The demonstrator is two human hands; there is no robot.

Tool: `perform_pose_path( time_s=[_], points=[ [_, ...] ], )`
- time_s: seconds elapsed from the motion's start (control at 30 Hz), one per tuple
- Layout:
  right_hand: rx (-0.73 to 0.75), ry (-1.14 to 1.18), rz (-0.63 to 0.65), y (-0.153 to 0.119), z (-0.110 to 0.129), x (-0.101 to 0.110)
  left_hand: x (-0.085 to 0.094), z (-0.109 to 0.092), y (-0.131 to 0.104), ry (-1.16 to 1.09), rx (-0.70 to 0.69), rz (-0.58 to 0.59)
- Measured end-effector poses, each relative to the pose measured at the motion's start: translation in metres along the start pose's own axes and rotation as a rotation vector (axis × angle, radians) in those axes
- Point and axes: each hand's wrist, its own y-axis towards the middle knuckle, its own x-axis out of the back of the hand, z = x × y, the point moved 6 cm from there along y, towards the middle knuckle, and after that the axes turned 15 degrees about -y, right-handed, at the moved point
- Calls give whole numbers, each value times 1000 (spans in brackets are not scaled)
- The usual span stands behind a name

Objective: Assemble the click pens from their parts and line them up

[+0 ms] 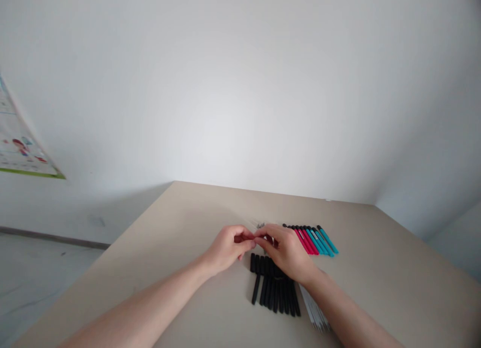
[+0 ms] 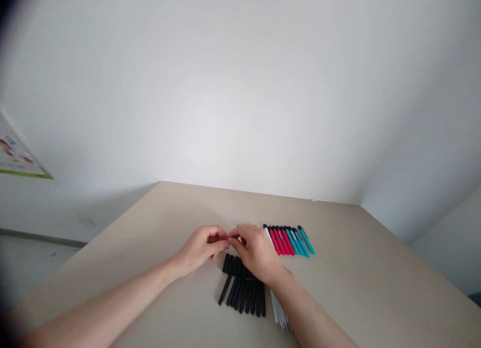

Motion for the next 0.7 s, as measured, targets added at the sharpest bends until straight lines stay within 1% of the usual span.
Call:
perform_pose_path(
  time_s=[0.1,0.17,0.23,0.3,0.4,0.47,0.53,0.7],
  points=[
    [14,-17,-1,1,-2,0,-1,-1,0,-4,-8,19],
    [15,-68,-31,2,-11,4,0,-2,0,-8,-13,20],
    [-17,-160,-103,2,-28,14,1,-4,0,-14,-12,3],
    [-77,-285,-143,1,-52,25,2,-5,-1,-20,-4,-10],
    [-154,-385,-97,-3,-82,33,2,-5,-1,-23,3,-6],
    [-201,-401,-53,-6,-93,32,2,-5,-1,-24,2,-5],
    [-224,-406,-8,-7,-96,29,2,-5,-1,-31,-1,-7],
    [-215,-407,84,-6,-91,18,3,-4,-1,-30,4,-8]
  ],
)
